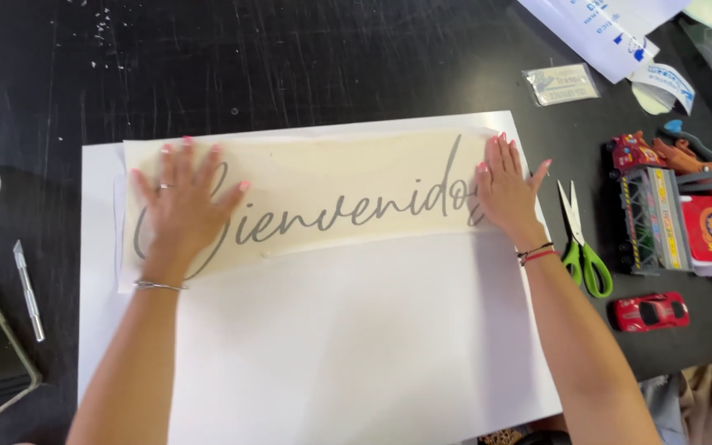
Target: Positioning and smoothing a vinyl decal onto a white board on a work table.
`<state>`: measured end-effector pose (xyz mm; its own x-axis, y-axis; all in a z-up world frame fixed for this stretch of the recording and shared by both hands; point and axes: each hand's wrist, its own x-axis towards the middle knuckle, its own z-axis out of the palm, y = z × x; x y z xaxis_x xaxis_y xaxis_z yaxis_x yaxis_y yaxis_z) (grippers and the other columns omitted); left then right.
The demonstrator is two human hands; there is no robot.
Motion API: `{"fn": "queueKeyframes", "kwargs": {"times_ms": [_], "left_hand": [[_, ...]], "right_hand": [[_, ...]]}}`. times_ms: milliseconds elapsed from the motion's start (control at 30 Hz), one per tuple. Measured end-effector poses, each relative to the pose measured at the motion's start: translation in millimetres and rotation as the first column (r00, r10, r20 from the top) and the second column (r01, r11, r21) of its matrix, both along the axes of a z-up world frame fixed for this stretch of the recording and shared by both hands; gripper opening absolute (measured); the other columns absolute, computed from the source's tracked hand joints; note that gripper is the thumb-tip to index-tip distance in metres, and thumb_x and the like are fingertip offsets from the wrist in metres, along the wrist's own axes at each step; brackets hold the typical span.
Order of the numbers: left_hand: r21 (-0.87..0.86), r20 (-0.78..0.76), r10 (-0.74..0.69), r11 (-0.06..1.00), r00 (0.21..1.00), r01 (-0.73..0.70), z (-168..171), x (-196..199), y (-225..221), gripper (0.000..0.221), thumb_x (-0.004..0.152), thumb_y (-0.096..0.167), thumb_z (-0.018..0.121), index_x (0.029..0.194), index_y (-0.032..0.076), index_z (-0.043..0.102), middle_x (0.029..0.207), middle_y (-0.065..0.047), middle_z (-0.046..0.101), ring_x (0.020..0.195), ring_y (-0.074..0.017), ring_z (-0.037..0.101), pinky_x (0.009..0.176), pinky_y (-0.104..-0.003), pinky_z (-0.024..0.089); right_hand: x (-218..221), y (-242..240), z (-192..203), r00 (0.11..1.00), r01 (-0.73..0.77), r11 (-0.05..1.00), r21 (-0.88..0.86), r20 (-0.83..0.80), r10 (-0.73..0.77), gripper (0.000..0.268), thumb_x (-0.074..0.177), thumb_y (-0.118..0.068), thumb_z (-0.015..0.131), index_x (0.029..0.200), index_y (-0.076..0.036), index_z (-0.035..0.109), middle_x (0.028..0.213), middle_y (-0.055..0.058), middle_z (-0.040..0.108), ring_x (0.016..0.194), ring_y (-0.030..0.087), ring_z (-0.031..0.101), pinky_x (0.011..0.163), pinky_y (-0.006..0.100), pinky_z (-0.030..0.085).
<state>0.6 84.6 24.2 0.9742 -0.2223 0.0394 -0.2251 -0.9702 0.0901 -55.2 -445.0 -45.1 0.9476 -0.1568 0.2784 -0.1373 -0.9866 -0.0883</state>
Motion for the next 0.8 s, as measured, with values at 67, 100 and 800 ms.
{"fn": "queueKeyframes", "kwargs": {"times_ms": [67, 100, 800], "left_hand": [[-0.071, -0.026, 0.073, 0.995, 0.997, -0.075, -8.8, 0.7, 13.1, 0.08, 0.103, 0.081, 0.025, 0.167, 0.034, 0.034, 0.176, -0.014, 0.024, 0.163, -0.0382, 0.012, 0.12, -0.078, 0.003], [-0.075, -0.025, 0.073, 0.994, 0.997, -0.075, -21.9, 1.4, 7.2, 0.08, 0.103, 0.081, 0.025, 0.167, 0.034, 0.034, 0.176, -0.014, 0.024, 0.163, -0.0382, 0.012, 0.12, -0.078, 0.003], [-0.181, 0.044, 0.012, 0.983, 0.999, -0.004, 11.4, -170.9, 73.8, 0.074, 0.108, 0.045, 0.038, 0.163, -0.005, 0.035, 0.174, -0.02, 0.031, 0.161, -0.0381, 0.023, 0.117, -0.08, 0.005]], "right_hand": [[-0.2, -10.9, 1.3, 0.974, 0.102, 0.995, 0.004, -0.204, -0.099, 0.064, 0.112, -0.048, 0.015, 0.171, -0.023, 0.021, 0.177, 0.003, 0.019, 0.163, 0.026, 0.009, 0.114, 0.078, -0.02], [0.5, 6.1, -2.2, 0.974, 0.101, 0.995, 0.0, -0.203, -0.099, 0.064, 0.112, -0.048, 0.015, 0.171, -0.023, 0.021, 0.177, 0.003, 0.019, 0.163, 0.026, 0.009, 0.114, 0.078, -0.02], [-148.5, 42.3, 72.7, 0.91, 0.195, 0.942, 0.275, -0.408, -0.069, 0.062, 0.109, -0.038, 0.018, 0.167, -0.015, 0.017, 0.176, 0.007, 0.012, 0.162, 0.031, 0.007, 0.121, 0.072, 0.0]]}}
